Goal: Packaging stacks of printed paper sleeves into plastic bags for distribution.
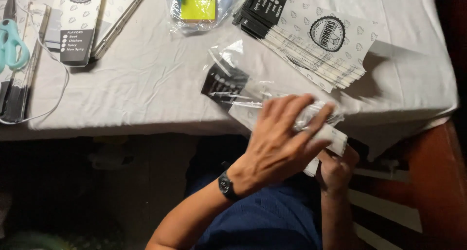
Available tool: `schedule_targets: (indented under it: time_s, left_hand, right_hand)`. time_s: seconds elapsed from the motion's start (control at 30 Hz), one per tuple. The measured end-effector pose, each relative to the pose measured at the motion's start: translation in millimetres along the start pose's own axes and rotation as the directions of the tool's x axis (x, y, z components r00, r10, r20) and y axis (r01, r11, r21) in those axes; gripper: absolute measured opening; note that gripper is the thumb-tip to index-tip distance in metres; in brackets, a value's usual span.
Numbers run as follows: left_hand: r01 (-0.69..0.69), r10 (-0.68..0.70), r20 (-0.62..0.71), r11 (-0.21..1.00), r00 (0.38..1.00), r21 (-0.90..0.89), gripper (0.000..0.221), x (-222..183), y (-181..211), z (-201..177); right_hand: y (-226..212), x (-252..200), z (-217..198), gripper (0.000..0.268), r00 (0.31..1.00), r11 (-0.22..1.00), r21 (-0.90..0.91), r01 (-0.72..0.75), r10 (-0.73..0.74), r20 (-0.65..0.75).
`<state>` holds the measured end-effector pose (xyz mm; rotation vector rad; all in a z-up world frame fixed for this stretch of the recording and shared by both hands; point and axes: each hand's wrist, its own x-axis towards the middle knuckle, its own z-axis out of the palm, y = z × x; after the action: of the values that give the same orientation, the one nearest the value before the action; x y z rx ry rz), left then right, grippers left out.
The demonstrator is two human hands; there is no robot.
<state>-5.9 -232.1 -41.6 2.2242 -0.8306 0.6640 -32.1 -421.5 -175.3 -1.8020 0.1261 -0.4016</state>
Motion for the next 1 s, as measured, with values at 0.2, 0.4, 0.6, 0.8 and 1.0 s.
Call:
schedule_targets:
  time_s: [0.2, 0.4, 0.6, 0.8, 1.0]
  left_hand:
    - [0.314, -0.261, -0.225, 0.916, 0.939, 0.248, 0.054, -44.1, 1.8, 13.0]
    - [0.008, -0.012, -0.106, 1.000, 0.994, -0.030, 0.019, -53.7, 23.5, 16.1]
    - [0.029, -0.015, -0.148, 0.995, 0.989, 0.098, 0.040, -41.0, 24.8, 0.5]
    - [0.114, -0.087, -0.161, 0.979, 0.983, 0.167, 0.056, -8.3, 6.2, 5.7]
    - [0.131, -0.111, -0.147, 0.982, 0.983, 0.133, 0.012, 9.3, -5.8, 42.0]
  right_hand:
    - [-44.7, 2.2, 14.1, 0.014, 0.957, 0.961, 0.079, -0.265, 0.272, -0.096]
    - [4.3, -2.9, 8.4, 0.024, 0.848, 0.847, -0.092, 0.523, -0.505, 0.161]
    - [-51.7, 1.1, 25.7, 0.024, 0.950, 0.909, 0.297, -0.293, 0.312, -0.017]
    - [6.6, 5.1, 13.3, 0.038, 0.958, 0.864, 0.452, -0.223, 0.281, -0.065]
    - [144.6, 10.4, -24.4, 0.029, 0.846, 0.627, -0.577, 0.523, -0.464, 0.262]
